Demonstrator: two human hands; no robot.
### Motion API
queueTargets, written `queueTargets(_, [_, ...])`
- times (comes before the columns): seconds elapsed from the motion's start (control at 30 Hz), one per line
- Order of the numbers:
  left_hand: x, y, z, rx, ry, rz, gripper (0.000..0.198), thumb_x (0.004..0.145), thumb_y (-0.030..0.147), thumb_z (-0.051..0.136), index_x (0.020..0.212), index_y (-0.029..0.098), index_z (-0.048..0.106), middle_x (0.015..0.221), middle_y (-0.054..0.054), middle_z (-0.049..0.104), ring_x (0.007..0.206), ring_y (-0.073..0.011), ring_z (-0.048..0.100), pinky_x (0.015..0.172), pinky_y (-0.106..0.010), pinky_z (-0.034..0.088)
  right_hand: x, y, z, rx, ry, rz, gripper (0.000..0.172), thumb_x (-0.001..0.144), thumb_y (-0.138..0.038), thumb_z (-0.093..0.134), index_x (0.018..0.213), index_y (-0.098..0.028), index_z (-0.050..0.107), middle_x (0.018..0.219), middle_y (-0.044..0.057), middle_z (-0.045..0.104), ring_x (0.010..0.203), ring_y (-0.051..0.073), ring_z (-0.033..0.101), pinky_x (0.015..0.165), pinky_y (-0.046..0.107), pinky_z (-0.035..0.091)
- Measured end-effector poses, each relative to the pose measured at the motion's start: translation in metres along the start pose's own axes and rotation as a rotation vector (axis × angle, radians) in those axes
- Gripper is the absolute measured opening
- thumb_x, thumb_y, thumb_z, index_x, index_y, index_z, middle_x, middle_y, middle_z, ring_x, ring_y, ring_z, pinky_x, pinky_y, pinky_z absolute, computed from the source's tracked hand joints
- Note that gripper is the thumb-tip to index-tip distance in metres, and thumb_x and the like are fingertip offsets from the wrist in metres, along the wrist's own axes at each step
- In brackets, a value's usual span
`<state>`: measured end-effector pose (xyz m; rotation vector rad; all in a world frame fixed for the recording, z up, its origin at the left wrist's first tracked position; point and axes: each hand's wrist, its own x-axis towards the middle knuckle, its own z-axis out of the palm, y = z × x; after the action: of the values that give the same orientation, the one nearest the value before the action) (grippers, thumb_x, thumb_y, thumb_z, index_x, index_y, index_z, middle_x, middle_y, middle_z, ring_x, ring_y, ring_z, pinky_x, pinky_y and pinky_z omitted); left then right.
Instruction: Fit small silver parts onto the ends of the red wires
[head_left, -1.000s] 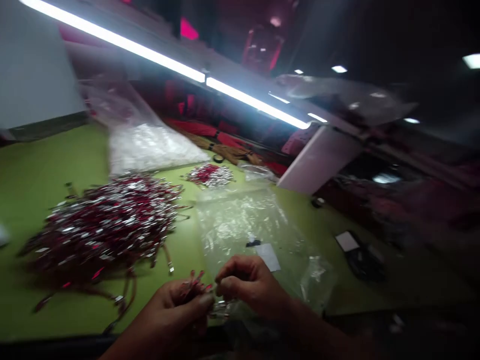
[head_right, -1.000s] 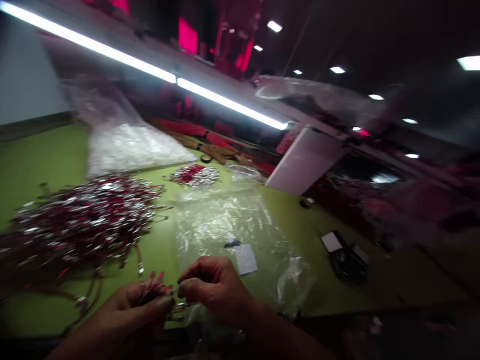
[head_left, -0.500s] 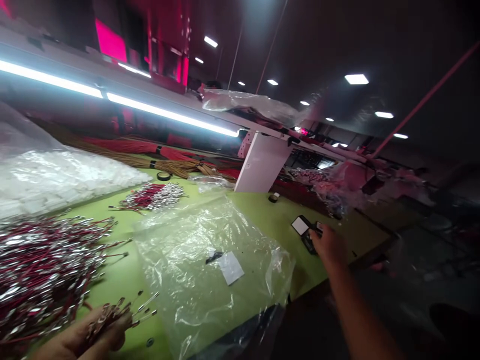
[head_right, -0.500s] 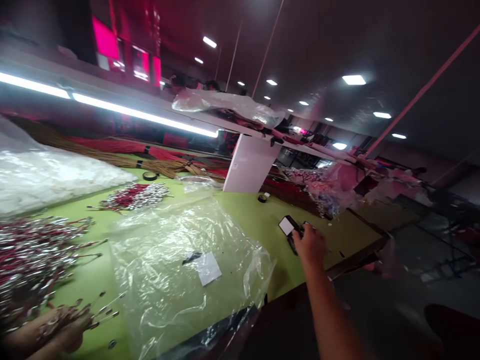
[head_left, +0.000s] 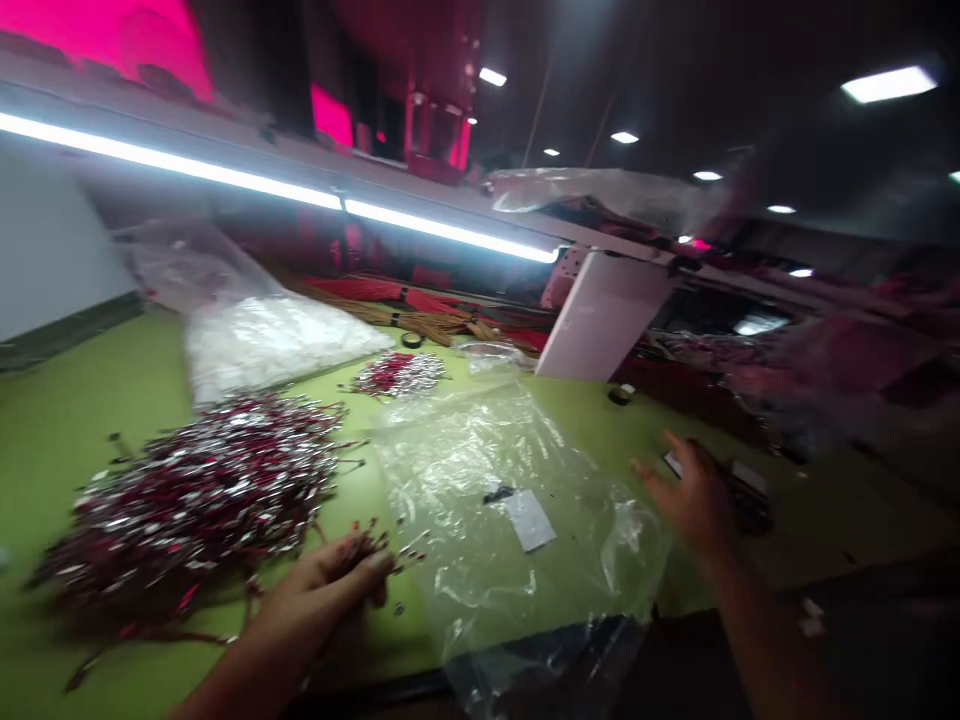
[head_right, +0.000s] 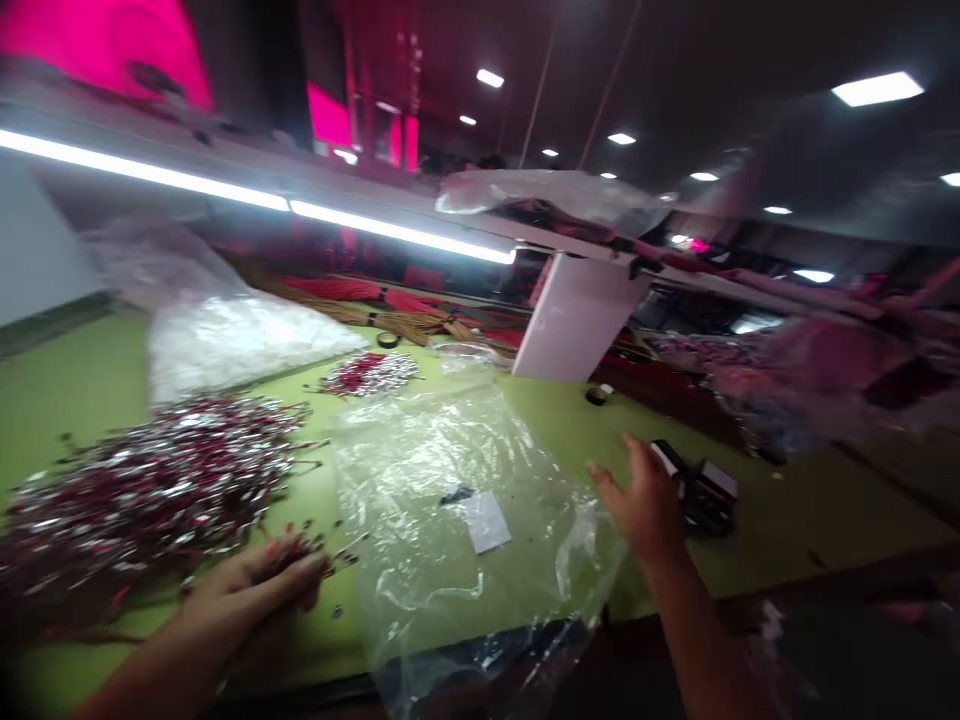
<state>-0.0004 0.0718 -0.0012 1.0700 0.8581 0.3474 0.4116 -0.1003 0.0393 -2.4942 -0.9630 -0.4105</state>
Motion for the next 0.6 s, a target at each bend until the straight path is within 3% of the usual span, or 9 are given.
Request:
queueTargets(0.03, [-0.002,0.003,0.008,0.001,-0.001,-0.003,0.043,0.076,0.056,0.075,0.067,0.016,0.062,0.042,0.007,0.045,0.031,-0.0037,0.030,0.032,-0.016,0.017,-0.013,-0.032,0.001,0.192,-0.076,-0.170,0.060,0.085,-0.043,0.065,0.137,-0.016,0.052,0.135,0.018,0.059,0.123,0.032,0.056,0.101,0.042,0.046])
queueTargets(0.1, [-0.005,0.006,0.020,-0.003,-0.025,0.007,0.047,0.076,0.061,0.072,0.066,0.017,0.060,0.037,0.009,0.037,0.031,-0.0036,0.024,0.032,-0.016,0.013,-0.043,-0.095,-0.003,0.508,-0.368,-0.469,0.050,0.091,-0.041,0.063,0.136,-0.022,0.053,0.139,0.013,0.057,0.126,0.029,0.056,0.099,0.042,0.049])
queueTargets(0.13, [-0.006,0.007,0.024,-0.001,-0.038,0.002,0.048,0.076,0.062,0.071,0.066,0.017,0.060,0.037,0.010,0.035,0.031,-0.0038,0.023,0.032,-0.017,0.012,-0.058,-0.123,-0.007,0.598,-0.501,-0.595,0.049,0.091,-0.037,0.064,0.137,-0.024,0.053,0.140,0.012,0.057,0.129,0.028,0.054,0.101,0.041,0.048])
queueTargets(0.2, [-0.009,0.009,0.026,0.001,-0.051,0.008,0.048,0.076,0.062,0.071,0.066,0.016,0.060,0.038,0.009,0.037,0.033,-0.0041,0.026,0.033,-0.017,0.014,-0.082,-0.169,-0.012,0.736,-0.648,-0.803,0.050,0.086,-0.030,0.072,0.132,-0.024,0.057,0.136,0.010,0.060,0.126,0.025,0.055,0.104,0.037,0.046])
queueTargets(0.3, [-0.014,0.010,0.025,-0.022,-0.043,0.051,0.045,0.076,0.058,0.073,0.069,0.015,0.061,0.046,0.007,0.045,0.034,-0.0032,0.029,0.033,-0.016,0.017,-0.099,-0.206,-0.011,0.835,-0.726,-0.833,0.061,0.077,-0.026,0.082,0.131,-0.019,0.056,0.124,0.010,0.064,0.109,0.023,0.062,0.092,0.031,0.051])
queueTargets(0.37, [-0.015,0.008,0.025,-0.058,-0.038,0.082,0.046,0.074,0.059,0.075,0.070,0.015,0.061,0.048,0.007,0.048,0.033,-0.0028,0.029,0.033,-0.017,0.018,-0.102,-0.216,-0.005,0.869,-0.759,-0.769,0.039,0.080,-0.020,0.077,0.116,-0.019,0.062,0.099,0.003,0.069,0.083,0.016,0.063,0.074,0.027,0.050])
queueTargets(0.43, [-0.014,0.004,0.025,-0.105,-0.011,0.121,0.046,0.073,0.059,0.075,0.070,0.015,0.062,0.048,0.007,0.049,0.033,-0.0028,0.030,0.032,-0.017,0.018,-0.102,-0.221,0.002,0.913,-0.806,-0.646,0.012,0.083,-0.014,0.069,0.093,-0.019,0.065,0.073,-0.004,0.061,0.062,0.011,0.053,0.060,0.023,0.043])
queueTargets(0.5, [-0.012,0.000,0.026,-0.140,0.044,0.159,0.047,0.074,0.059,0.075,0.069,0.015,0.062,0.051,0.005,0.054,0.033,-0.0029,0.035,0.033,-0.016,0.022,-0.101,-0.224,0.009,0.977,-0.877,-0.505,0.010,0.082,-0.012,0.067,0.079,-0.019,0.061,0.061,-0.007,0.053,0.055,0.009,0.046,0.053,0.022,0.037])
queueTargets(0.6, [-0.008,-0.001,0.024,-0.228,0.169,0.189,0.046,0.068,0.057,0.081,0.074,0.015,0.064,0.065,-0.001,0.070,0.045,-0.0097,0.058,0.044,-0.019,0.043,-0.097,-0.228,0.019,1.045,-0.982,-0.361,0.011,0.077,-0.014,0.070,0.074,-0.019,0.060,0.059,-0.007,0.055,0.053,0.010,0.051,0.051,0.022,0.039])
